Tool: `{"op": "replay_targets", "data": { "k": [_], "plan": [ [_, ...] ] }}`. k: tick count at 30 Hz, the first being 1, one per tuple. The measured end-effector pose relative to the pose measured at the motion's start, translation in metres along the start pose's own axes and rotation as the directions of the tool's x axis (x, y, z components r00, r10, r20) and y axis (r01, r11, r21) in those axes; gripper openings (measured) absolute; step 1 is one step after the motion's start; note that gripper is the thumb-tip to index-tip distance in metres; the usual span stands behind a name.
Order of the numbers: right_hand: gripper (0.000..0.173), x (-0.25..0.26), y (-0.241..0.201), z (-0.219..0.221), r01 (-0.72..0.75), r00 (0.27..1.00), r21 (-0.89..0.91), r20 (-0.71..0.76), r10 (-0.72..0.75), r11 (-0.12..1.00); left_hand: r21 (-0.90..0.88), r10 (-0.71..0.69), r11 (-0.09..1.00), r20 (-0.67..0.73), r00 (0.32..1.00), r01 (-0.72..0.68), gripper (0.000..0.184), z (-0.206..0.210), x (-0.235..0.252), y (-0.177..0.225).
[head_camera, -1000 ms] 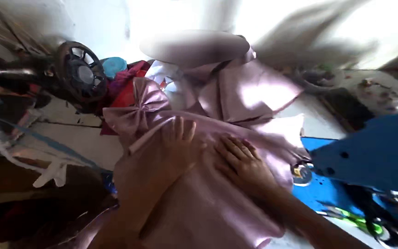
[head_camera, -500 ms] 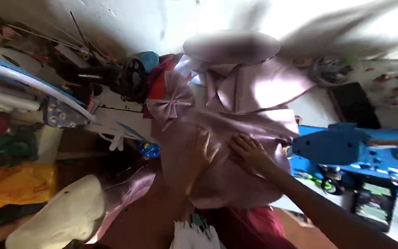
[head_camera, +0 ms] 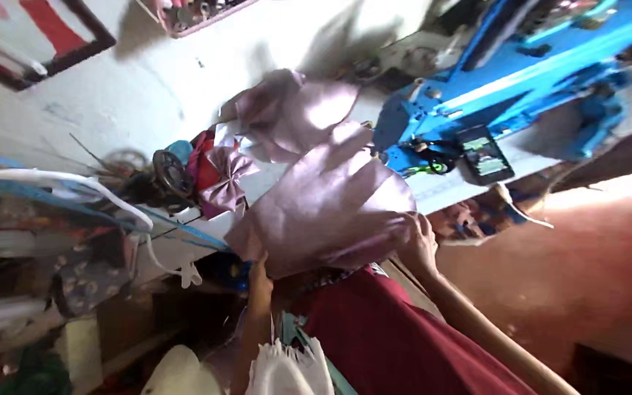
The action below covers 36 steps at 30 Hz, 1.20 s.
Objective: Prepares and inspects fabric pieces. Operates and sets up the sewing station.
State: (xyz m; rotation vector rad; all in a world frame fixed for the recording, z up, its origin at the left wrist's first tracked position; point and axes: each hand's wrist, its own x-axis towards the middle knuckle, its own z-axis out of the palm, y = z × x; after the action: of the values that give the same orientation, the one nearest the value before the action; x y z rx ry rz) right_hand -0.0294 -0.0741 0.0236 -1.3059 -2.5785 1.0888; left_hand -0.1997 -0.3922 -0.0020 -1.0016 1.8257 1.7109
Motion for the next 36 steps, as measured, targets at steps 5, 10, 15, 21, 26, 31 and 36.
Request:
{"op": "replay_targets", "data": {
  "k": [5,10,15,21,26,31,36],
  "plan": [
    [0.068,-0.033,0.037,-0.011,-0.346,0.938,0.375,0.164,0.306,0.860,0.015,0.177,0.984,0.015,0.984,-0.177,0.042,0.000,-0.004,0.003],
    [0.073,-0.015,0.053,0.005,-0.344,0.933,0.686,0.172,0.317,0.641,0.039,0.176,0.983,0.062,0.982,-0.179,0.046,-0.008,-0.008,0.002],
    [0.072,0.014,0.046,0.017,-0.308,0.939,0.827,0.185,0.290,0.471,0.044,0.171,0.984,0.077,0.982,-0.175,0.042,-0.019,-0.020,0.013],
    [0.061,0.016,0.067,0.040,-0.320,0.945,0.798,0.233,0.228,0.511,-0.063,0.249,0.969,0.208,0.946,-0.241,0.037,-0.030,-0.031,0.022],
    [0.035,0.011,0.059,0.044,-0.318,0.941,0.640,0.302,0.151,0.700,0.102,0.388,0.906,0.190,0.902,-0.411,0.038,-0.029,-0.036,0.042],
    [0.034,0.015,0.034,0.031,-0.316,0.933,0.456,0.307,0.187,0.832,0.200,0.608,0.752,0.158,0.778,-0.628,0.042,-0.006,-0.055,0.094],
    [0.037,0.032,0.006,0.005,-0.236,0.932,0.284,0.337,0.133,0.930,0.145,0.717,0.628,0.274,0.641,-0.765,0.042,0.042,-0.079,0.153]
  ]
}}
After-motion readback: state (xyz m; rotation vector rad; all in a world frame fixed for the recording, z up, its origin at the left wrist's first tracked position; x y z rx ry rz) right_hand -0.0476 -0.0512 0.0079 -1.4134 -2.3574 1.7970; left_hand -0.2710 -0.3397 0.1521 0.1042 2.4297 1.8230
